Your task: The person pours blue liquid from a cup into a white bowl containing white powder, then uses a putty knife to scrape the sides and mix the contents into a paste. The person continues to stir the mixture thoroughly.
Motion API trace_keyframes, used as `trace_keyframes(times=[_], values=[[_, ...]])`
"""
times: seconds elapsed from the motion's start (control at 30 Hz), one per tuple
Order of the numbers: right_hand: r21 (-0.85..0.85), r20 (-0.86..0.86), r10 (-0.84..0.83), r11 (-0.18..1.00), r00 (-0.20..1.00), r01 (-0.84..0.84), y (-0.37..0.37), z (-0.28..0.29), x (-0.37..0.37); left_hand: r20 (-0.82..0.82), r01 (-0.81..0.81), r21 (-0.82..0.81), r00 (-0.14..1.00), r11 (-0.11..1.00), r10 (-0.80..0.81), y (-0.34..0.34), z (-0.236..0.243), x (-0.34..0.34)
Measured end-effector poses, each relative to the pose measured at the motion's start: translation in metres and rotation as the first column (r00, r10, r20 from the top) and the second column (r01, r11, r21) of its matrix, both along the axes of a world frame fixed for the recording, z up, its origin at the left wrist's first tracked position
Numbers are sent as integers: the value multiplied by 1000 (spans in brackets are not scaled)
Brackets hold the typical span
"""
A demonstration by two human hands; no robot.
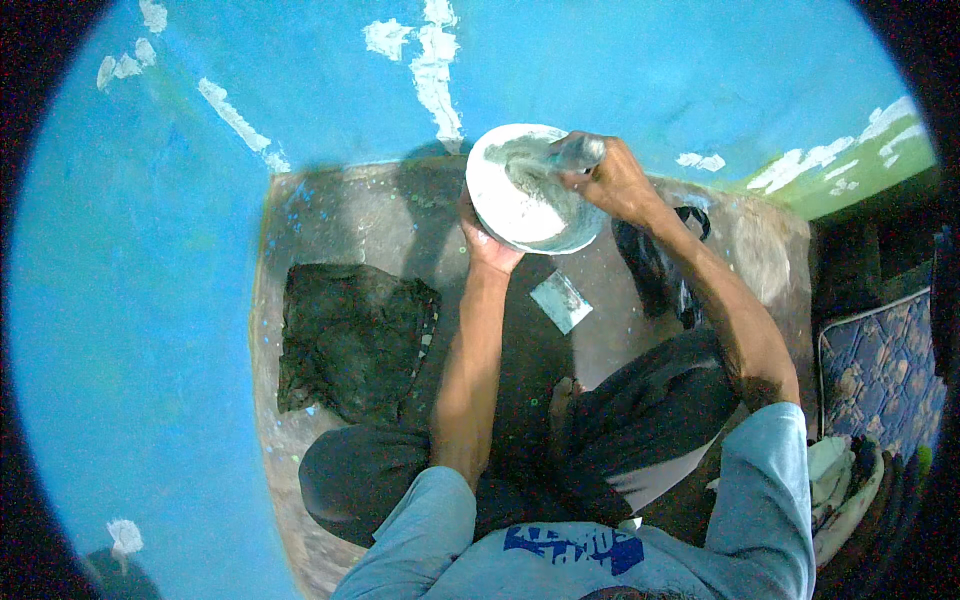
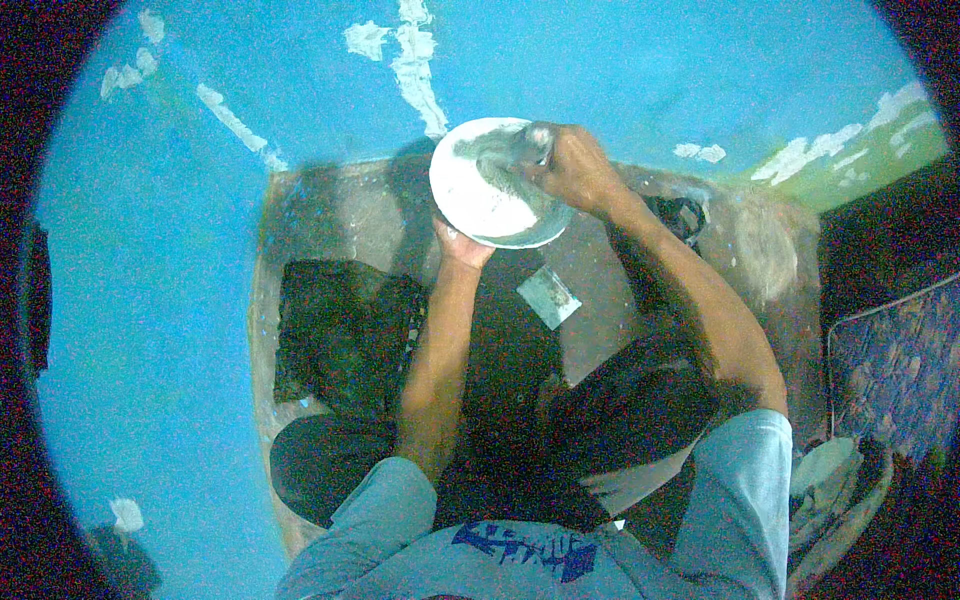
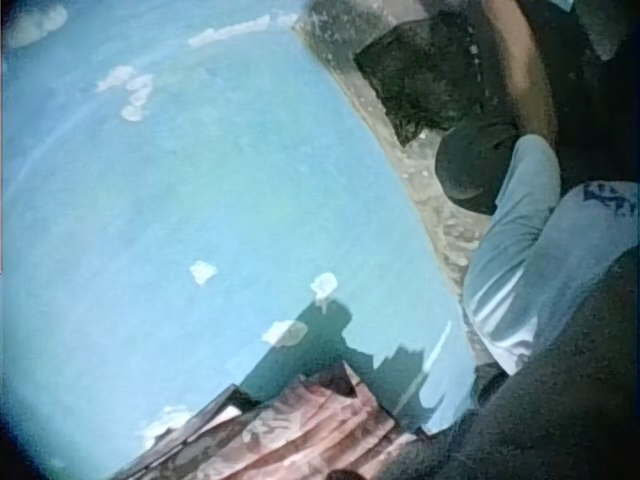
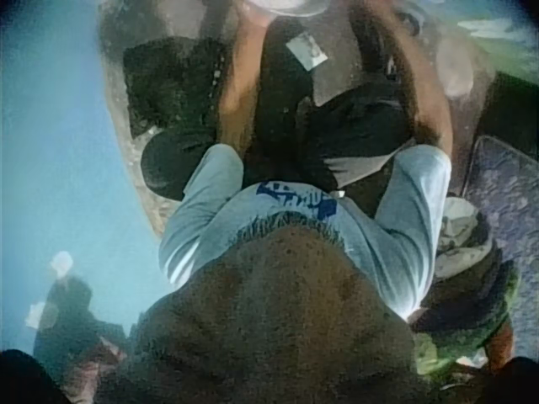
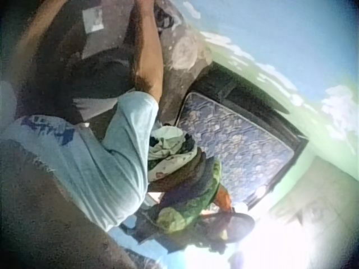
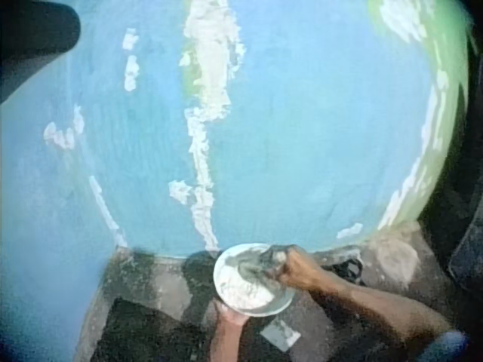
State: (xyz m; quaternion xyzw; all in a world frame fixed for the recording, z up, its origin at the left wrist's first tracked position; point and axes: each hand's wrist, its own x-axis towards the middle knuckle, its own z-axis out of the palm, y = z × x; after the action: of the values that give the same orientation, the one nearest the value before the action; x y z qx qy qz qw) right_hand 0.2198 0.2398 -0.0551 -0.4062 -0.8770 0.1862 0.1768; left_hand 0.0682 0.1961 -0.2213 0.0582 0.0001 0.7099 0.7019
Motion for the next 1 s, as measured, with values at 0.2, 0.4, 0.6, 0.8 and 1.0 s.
trace_keyframes(times=[0.2,0.4,0.6,0.8,1.0], values=[[-56,47,215,976,976,-212,-11,5,-3,-24,65,34,998,997,-64,-4,-10,-8],[100,66,440,890,895,-445,-9,-3,-10,38,111,72,993,991,-114,-2,-9,-6],[-34,174,342,939,924,-341,-4,3,2,54,59,-54,997,997,-56,-2,-16,-8],[139,132,330,928,935,-347,-6,-7,-8,66,105,46,992,993,-108,-3,-21,-4],[-159,270,322,944,907,-288,-14,18,-3,28,54,-93,998,994,-52,-5,-15,-5]])
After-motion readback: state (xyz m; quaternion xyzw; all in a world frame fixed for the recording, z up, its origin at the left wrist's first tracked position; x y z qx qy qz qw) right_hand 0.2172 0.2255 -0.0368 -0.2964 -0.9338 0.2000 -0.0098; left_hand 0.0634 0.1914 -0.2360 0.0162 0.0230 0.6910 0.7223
